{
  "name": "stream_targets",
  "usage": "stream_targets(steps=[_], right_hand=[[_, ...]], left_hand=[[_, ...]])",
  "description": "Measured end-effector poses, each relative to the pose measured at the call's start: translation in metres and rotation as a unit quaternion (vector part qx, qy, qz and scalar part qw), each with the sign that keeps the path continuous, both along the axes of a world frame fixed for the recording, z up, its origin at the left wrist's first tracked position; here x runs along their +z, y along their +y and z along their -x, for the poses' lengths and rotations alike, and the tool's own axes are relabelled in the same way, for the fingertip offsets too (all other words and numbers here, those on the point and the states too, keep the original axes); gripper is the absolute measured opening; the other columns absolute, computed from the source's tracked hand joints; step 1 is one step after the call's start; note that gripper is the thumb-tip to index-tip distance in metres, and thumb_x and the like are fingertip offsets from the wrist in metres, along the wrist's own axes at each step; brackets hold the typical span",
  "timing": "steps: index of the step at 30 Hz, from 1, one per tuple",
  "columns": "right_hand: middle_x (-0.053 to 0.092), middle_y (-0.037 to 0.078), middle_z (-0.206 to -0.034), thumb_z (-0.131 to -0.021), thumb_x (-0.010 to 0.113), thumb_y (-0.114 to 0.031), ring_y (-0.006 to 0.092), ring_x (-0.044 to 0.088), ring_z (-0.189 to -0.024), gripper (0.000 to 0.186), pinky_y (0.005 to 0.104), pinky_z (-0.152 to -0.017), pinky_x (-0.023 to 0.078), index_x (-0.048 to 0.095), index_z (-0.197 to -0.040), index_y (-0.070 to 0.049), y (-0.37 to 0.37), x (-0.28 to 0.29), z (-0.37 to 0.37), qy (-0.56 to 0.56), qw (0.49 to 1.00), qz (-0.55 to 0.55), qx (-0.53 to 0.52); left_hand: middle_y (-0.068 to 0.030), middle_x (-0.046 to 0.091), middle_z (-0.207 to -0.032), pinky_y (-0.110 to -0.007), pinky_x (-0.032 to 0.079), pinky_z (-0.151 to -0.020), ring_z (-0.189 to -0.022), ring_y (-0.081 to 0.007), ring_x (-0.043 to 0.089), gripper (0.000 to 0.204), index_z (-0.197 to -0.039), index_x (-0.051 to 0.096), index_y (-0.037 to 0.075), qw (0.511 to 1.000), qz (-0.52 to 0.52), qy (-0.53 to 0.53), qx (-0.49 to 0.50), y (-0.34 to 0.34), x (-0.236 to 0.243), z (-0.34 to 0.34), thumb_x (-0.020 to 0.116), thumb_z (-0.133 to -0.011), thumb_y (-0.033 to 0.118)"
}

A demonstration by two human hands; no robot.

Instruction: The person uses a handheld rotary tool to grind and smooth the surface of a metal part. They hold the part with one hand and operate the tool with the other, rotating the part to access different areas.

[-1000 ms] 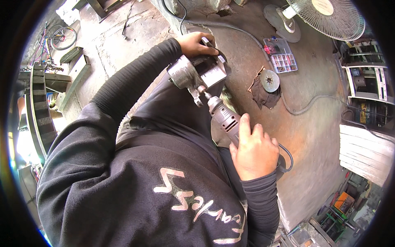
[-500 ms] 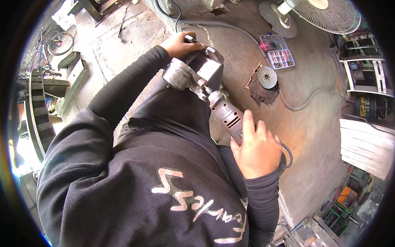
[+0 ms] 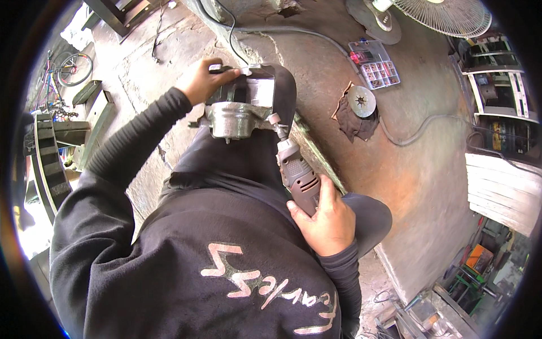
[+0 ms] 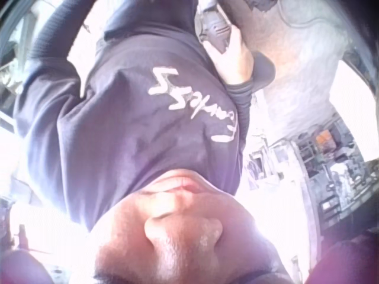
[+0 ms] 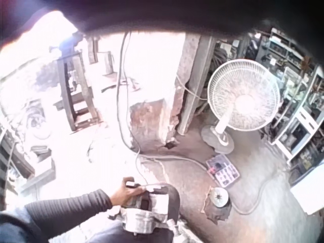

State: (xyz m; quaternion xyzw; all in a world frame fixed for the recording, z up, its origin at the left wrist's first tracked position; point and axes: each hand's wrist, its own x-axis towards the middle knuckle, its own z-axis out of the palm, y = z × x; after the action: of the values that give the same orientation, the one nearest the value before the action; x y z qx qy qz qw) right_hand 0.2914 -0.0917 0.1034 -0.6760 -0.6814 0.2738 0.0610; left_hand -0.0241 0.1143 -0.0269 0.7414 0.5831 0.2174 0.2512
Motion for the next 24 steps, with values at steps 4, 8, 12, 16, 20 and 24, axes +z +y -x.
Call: stream_targets(steps=[4, 8, 12, 16, 20, 24], right_hand=[[0.067, 0.027, -0.107, -0.078, 0.079, -0.040, 0.0434, 0.068, -0.091, 0.076, 0.0467, -0.075, 0.055, 0.047, -0.132, 0.004, -0.003, -0.017, 0.007, 0.017, 1.000, -0.009, 0.000], [0.067, 0.028, -0.104, -0.079, 0.078, -0.041, 0.0432, 0.068, -0.090, 0.076, 0.0469, -0.074, 0.055, 0.046, -0.131, 0.004, -0.001, -0.025, 0.008, 0.023, 1.000, -0.011, -0.002], [0.067, 0.027, -0.102, -0.080, 0.077, -0.041, 0.0433, 0.068, -0.087, 0.075, 0.0472, -0.072, 0.055, 0.046, -0.131, 0.004, 0.001, -0.030, 0.007, 0.018, 0.999, -0.026, -0.009], [0.068, 0.027, -0.101, -0.081, 0.077, -0.041, 0.0432, 0.068, -0.084, 0.073, 0.0470, -0.070, 0.055, 0.047, -0.131, 0.004, 0.002, -0.033, 0.008, 0.033, 0.999, 0.004, -0.009], [0.068, 0.026, -0.098, -0.081, 0.076, -0.041, 0.0422, 0.068, -0.083, 0.072, 0.0469, -0.069, 0.056, 0.047, -0.130, 0.003, 0.006, -0.035, 0.009, 0.009, 0.999, -0.041, -0.007], [0.068, 0.026, -0.098, -0.081, 0.075, -0.042, 0.0419, 0.069, -0.081, 0.072, 0.0475, -0.067, 0.055, 0.047, -0.130, 0.003, 0.007, -0.031, 0.008, 0.010, 1.000, -0.005, 0.005]], left_hand=[[-0.0148, 0.070, -0.077, -0.034, 0.053, -0.068, -0.068, -0.0216, 0.067, 0.056, -0.095, 0.071, -0.002, 0.977, 0.106, -0.153, 0.104, -0.030, 0.000, 0.000, 0.074, -0.084, 0.053], [-0.0075, 0.065, -0.071, -0.030, 0.049, -0.064, -0.066, -0.0111, 0.058, 0.048, -0.094, 0.071, -0.001, 0.945, 0.142, -0.235, 0.181, -0.058, 0.015, -0.009, 0.077, -0.085, 0.046], [-0.0046, 0.065, -0.074, -0.028, 0.049, -0.064, -0.069, -0.0099, 0.057, 0.035, -0.095, 0.068, -0.003, 0.933, 0.113, -0.280, 0.196, -0.081, 0.020, -0.015, 0.077, -0.087, 0.030], [-0.0046, 0.068, -0.085, -0.028, 0.050, -0.073, -0.078, -0.0114, 0.059, 0.028, -0.102, 0.065, -0.002, 0.897, 0.124, -0.347, 0.244, -0.095, 0.010, -0.020, 0.077, -0.087, 0.020], [-0.0080, 0.066, -0.101, -0.028, 0.049, -0.085, -0.093, -0.0139, 0.059, 0.029, -0.114, 0.056, 0.000, 0.862, 0.064, -0.435, 0.254, -0.102, 0.000, -0.030, 0.070, -0.091, 0.011], [-0.0085, 0.065, -0.104, -0.029, 0.048, -0.087, -0.096, -0.0154, 0.058, 0.028, -0.115, 0.052, 0.002, 0.867, 0.036, -0.435, 0.241, -0.103, -0.003, -0.034, 0.067, -0.093, 0.008]])
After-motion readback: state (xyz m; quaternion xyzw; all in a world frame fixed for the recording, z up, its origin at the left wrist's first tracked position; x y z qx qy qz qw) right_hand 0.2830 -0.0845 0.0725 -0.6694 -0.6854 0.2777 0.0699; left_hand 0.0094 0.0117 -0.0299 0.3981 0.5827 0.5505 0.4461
